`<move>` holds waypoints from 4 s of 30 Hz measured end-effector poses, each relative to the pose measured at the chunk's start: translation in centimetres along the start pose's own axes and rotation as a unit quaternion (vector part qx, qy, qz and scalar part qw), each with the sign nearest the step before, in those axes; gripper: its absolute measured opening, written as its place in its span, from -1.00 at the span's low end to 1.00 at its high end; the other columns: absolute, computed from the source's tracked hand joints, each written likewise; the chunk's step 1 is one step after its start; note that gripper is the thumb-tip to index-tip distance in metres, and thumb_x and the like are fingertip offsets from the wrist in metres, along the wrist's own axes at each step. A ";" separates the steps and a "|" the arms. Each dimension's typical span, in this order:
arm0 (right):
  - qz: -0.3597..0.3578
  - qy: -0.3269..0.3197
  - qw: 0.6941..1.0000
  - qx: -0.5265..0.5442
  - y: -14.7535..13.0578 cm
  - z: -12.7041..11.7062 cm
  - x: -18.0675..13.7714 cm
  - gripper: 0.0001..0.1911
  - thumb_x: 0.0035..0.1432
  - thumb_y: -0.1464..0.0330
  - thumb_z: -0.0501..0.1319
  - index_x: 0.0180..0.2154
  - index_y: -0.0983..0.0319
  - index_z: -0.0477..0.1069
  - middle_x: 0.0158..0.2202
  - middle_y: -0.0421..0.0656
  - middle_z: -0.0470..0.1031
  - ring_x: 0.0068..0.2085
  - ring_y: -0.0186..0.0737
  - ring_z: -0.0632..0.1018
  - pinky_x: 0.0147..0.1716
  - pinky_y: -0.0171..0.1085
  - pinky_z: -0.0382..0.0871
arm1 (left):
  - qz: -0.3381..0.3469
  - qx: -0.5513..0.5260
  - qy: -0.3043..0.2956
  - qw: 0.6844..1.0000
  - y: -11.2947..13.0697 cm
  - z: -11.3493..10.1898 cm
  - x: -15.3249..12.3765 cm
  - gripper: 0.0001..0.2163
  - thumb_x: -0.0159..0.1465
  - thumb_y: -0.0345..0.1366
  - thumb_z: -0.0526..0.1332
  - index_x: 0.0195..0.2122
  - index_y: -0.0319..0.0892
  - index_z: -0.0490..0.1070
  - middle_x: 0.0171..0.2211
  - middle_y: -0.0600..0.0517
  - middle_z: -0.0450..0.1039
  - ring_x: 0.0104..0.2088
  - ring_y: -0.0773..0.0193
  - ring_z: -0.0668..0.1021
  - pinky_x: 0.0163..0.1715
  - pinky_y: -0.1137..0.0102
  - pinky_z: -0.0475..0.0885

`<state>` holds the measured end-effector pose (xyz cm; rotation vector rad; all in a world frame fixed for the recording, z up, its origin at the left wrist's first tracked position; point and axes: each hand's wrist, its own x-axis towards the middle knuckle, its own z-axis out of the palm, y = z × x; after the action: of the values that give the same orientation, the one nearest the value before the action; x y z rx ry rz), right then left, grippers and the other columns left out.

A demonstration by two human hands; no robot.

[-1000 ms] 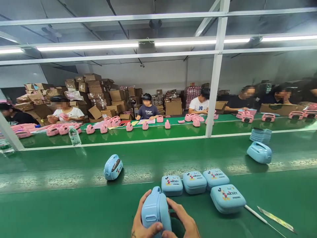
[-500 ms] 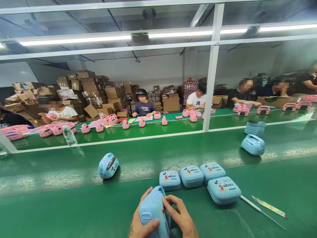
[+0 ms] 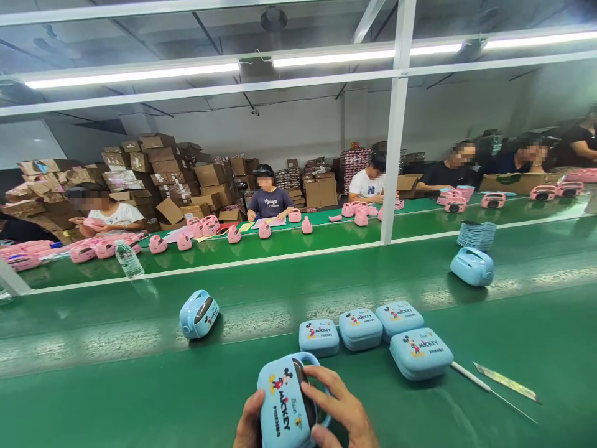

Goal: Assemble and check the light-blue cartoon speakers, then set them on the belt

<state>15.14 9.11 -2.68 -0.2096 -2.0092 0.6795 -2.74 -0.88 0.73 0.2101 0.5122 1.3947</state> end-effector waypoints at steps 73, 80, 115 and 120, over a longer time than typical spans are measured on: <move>-0.016 -0.029 0.994 -0.105 1.2 2.0 -2.1 -0.23 0.24 0.17 0.30 0.38 -0.08 0.05 0.36 -0.12 0.27 0.30 0.02 0.41 0.20 -0.10 0.44 | 0.150 0.279 0.155 0.936 -1.7 3.9 -0.1 -0.40 -0.12 -0.13 0.57 -0.04 -0.11 0.50 -0.19 -0.11 0.68 -0.19 -0.01 0.64 -0.09 0.19 0.47; 0.014 -0.034 0.998 -0.052 0.9 2.1 -1.4 -0.11 0.16 0.20 0.39 0.40 -0.08 0.00 0.40 -0.13 0.19 0.35 0.01 0.32 0.27 -0.11 0.31 | 0.173 0.248 0.155 0.941 -1.5 3.0 0.1 -0.40 -0.12 -0.13 0.57 -0.03 -0.10 0.51 -0.19 -0.11 0.69 -0.17 -0.07 0.65 -0.05 0.14 0.48; 0.387 -0.061 0.864 0.316 0.2 -1.4 0.9 -0.06 -0.24 0.18 0.53 0.20 0.26 0.32 0.09 -0.01 0.52 0.13 0.12 0.51 0.20 -0.01 0.30 | 0.125 0.546 0.064 0.826 0.6 -1.2 1.9 -0.23 -0.20 -0.07 0.57 0.07 -0.08 0.38 -0.05 -0.03 0.62 -0.02 -0.06 0.60 0.04 0.19 0.46; 0.401 -0.072 0.840 0.359 0.4 -1.3 0.4 0.15 -0.40 0.19 0.62 0.25 0.20 0.25 0.22 0.02 0.40 0.22 0.11 0.44 0.28 -0.02 0.22 | 0.119 0.496 0.033 0.859 0.6 -2.3 1.7 -0.03 -0.36 -0.20 0.65 0.16 0.03 0.33 0.20 -0.05 0.45 0.16 -0.11 0.51 0.21 0.16 0.36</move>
<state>15.94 10.08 -2.12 -0.5635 -1.6005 1.9732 -4.22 0.49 -1.41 1.0935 1.2773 1.2574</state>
